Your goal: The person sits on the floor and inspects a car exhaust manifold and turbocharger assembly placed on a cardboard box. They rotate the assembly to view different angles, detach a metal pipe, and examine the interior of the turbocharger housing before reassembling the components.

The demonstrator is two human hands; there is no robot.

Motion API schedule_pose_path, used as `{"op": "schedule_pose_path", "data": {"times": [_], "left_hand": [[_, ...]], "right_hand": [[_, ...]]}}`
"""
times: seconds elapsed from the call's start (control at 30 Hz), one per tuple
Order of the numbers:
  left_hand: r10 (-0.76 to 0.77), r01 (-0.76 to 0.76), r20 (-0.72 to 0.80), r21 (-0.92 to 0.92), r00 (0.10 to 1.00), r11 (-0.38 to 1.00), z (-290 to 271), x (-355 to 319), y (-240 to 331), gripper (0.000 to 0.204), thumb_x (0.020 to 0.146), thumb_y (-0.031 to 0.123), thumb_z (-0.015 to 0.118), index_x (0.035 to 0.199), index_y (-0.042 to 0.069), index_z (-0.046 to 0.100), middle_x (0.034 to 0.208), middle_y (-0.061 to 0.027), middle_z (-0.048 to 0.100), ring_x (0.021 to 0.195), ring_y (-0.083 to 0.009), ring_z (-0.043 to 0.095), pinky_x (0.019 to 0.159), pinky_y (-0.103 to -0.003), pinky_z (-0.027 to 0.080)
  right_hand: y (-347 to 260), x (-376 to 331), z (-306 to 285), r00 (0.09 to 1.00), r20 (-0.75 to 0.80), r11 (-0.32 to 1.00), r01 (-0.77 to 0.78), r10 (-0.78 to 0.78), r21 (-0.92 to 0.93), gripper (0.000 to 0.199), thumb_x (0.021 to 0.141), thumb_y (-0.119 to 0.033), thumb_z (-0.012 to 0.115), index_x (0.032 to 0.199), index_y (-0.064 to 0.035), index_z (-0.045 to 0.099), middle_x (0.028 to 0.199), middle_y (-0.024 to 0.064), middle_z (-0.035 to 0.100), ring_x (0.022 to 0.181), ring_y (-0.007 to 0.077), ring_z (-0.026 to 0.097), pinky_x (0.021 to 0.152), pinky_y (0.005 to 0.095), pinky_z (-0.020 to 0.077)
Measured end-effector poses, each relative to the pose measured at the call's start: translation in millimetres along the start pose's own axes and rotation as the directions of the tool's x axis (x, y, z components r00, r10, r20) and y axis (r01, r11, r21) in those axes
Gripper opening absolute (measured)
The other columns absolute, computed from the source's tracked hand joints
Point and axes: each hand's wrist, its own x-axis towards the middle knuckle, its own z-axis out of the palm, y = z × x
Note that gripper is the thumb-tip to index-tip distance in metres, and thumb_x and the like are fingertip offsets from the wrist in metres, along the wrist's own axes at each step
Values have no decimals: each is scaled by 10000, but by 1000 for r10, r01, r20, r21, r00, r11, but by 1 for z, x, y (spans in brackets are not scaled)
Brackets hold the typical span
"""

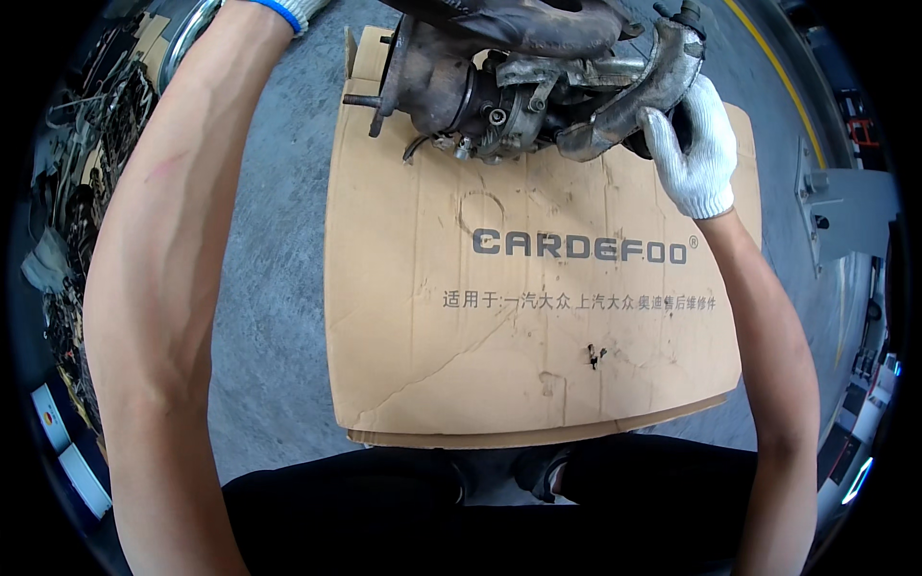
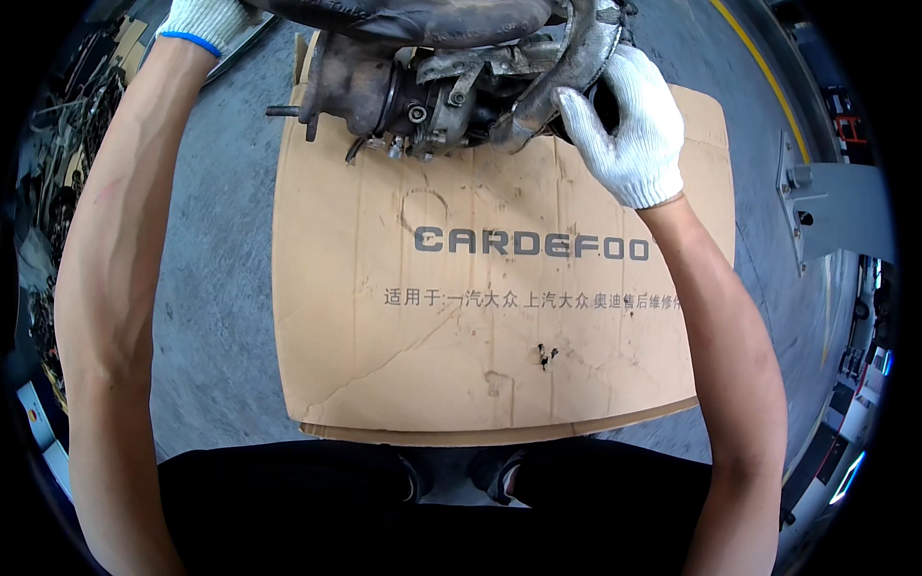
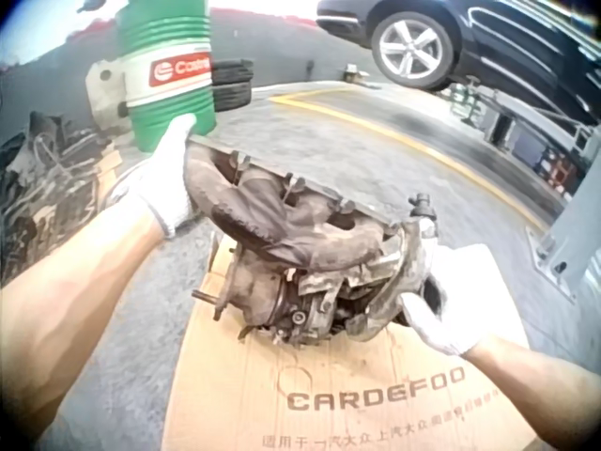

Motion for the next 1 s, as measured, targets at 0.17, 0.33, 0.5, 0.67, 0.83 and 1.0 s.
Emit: {"op": "schedule_pose_path", "data": {"times": [0.17,0.33,0.5,0.67,0.83,1.0], "left_hand": [[15,-14,26,-39,1000,999,12,-7,-6,800,977,637,503,1304,-93,510,1212,-304,645,1076,-414,644,1014,-490,517],[73,-72,57,-24,996,997,11,-10,-5,735,993,588,520,1339,-59,480,1231,-300,630,1105,-408,632,1039,-503,504],[155,-155,-40,-4,987,988,16,-10,-9,703,991,564,554,1356,-30,468,1233,-289,630,1087,-402,641,1017,-500,521],[107,-111,-100,-34,989,993,-1,5,-1,709,977,568,579,1358,-20,472,1229,-283,633,1054,-393,654,976,-478,547],[143,-144,-103,-2,984,990,11,-7,-5,723,970,564,589,1352,-41,482,1242,-286,632,1054,-381,655,972,-470,546],[173,-169,-90,42,981,985,10,-7,-7,775,979,590,544,1328,-101,497,1232,-306,640,1043,-385,659,968,-456,544]], "right_hand": [[0,-1,0,1000,-10,1000,15,-15,2,273,879,-205,794,1043,-16,686,959,151,671,871,348,648,804,387,541],[0,-1,0,1000,-12,1000,2,-2,7,259,883,-193,786,1041,-15,685,961,148,669,869,345,645,800,386,539],[-1,-1,0,1000,-2,1000,-12,12,14,250,882,-176,780,1050,-16,686,978,146,671,875,337,646,807,381,538],[-4,-1,1,999,1,999,-40,40,32,262,883,-166,774,1081,-16,691,1001,150,676,885,337,649,818,379,538],[-2,0,1,1000,4,1000,-20,20,10,259,891,-158,768,1091,-13,692,1007,155,678,891,337,654,822,378,540],[-1,-3,0,999,2,999,-46,46,21,253,894,-155,766,1090,-14,691,1005,156,679,885,332,657,818,376,540]]}}
